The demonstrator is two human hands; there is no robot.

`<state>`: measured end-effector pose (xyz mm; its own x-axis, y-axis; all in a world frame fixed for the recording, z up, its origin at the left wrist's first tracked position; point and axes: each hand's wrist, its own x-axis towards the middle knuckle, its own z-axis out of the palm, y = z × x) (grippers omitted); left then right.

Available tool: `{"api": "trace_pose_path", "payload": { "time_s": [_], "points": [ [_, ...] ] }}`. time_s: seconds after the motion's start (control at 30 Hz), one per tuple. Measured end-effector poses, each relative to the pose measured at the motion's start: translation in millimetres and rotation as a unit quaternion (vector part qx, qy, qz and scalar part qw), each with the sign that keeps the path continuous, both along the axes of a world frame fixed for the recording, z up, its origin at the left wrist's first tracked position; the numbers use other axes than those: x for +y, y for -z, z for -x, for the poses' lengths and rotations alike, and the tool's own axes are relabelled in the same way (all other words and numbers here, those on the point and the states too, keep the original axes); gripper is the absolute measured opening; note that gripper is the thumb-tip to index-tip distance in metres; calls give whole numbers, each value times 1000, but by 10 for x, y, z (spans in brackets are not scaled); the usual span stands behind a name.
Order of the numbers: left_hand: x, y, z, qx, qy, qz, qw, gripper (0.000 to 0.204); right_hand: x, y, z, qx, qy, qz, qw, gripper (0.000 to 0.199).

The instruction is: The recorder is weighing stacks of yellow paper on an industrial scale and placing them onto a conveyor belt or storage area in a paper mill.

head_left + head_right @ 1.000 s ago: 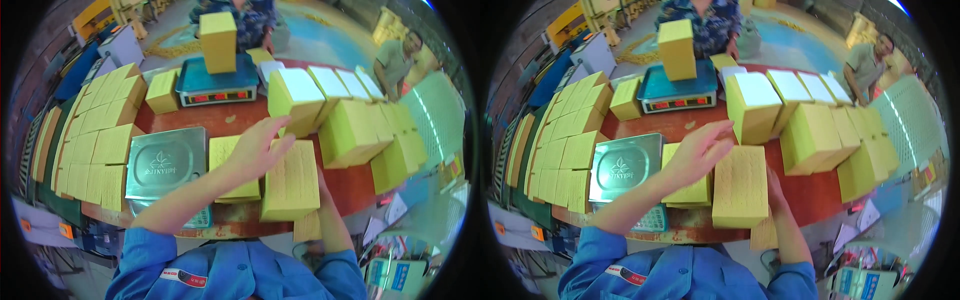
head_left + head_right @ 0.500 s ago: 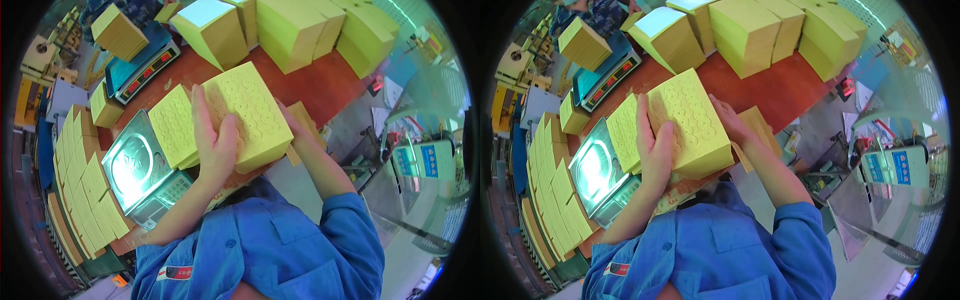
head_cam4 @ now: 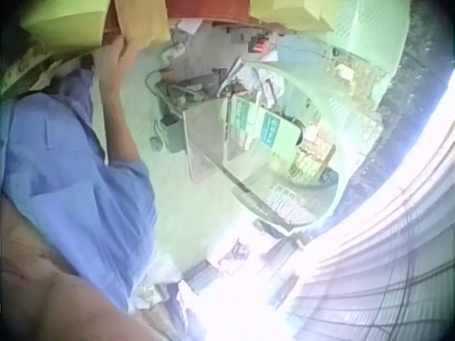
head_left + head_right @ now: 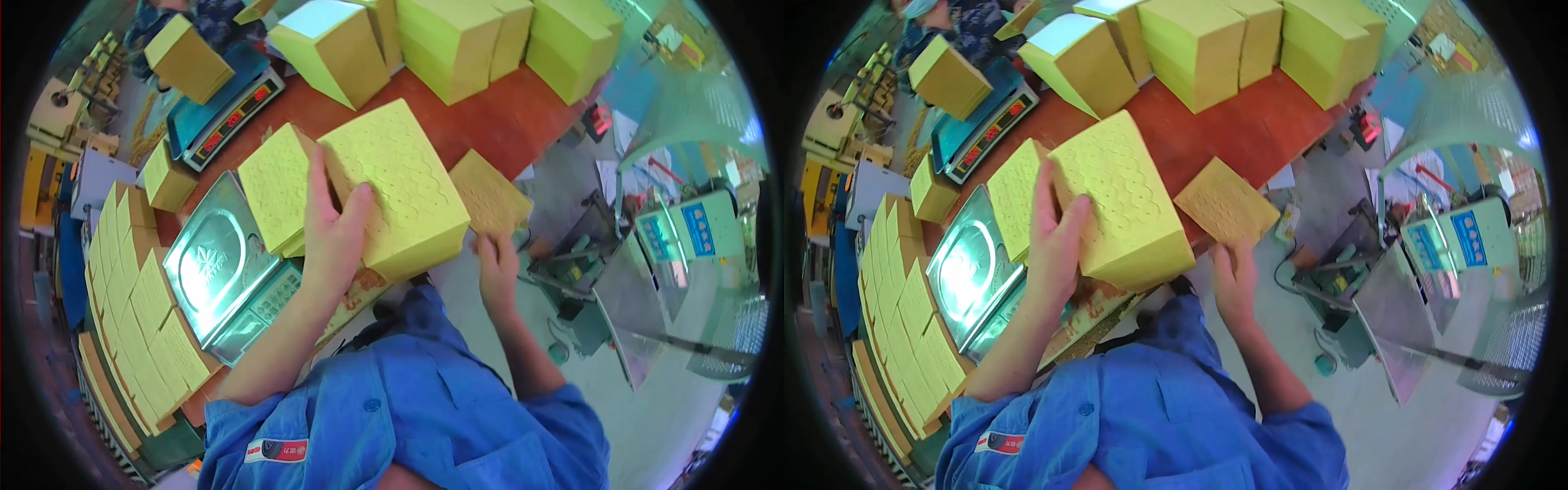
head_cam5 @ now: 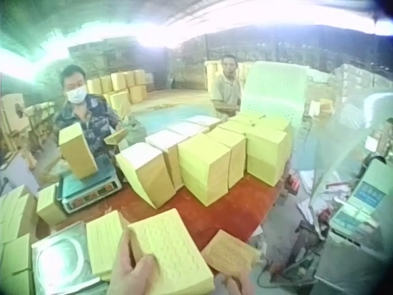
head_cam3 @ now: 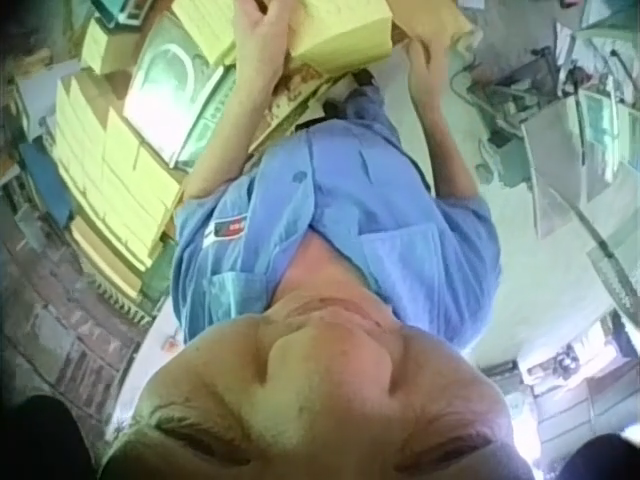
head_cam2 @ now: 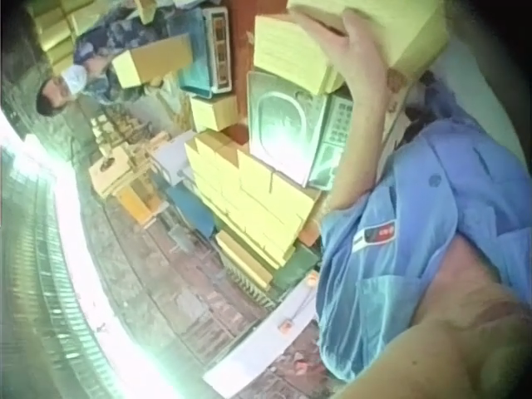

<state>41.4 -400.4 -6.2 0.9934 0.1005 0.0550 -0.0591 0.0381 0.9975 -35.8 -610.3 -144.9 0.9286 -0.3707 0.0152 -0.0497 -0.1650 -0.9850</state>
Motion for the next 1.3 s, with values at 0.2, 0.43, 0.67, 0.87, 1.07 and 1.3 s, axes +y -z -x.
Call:
{"api": "trace_pose_path", "payload": {
  "time_s": [0.2,0.43,0.67,0.87,1.07,1.3],
  "points": [
    [-81,233,49,-79,22,-147,986,69,138,317,170,158,-64,-468,867,33],
    [30,15,402,-15,97,-32,995,68,74,250,328,186,-105,-479,851,34],
    [406,-445,819,11,144,26,989,67,30,-270,669,148,-175,-442,867,36],
    [1148,-742,1211,-132,-11,-132,982,67,490,-784,301,69,-328,-255,907,48],
    [1986,-1194,1402,-179,-144,-35,973,63,1803,-1127,-171,110,-476,-347,800,41],
    [2870,-1263,1535,-108,-210,-88,968,59,2970,-881,-274,206,-552,-408,698,40]
  ]
}}
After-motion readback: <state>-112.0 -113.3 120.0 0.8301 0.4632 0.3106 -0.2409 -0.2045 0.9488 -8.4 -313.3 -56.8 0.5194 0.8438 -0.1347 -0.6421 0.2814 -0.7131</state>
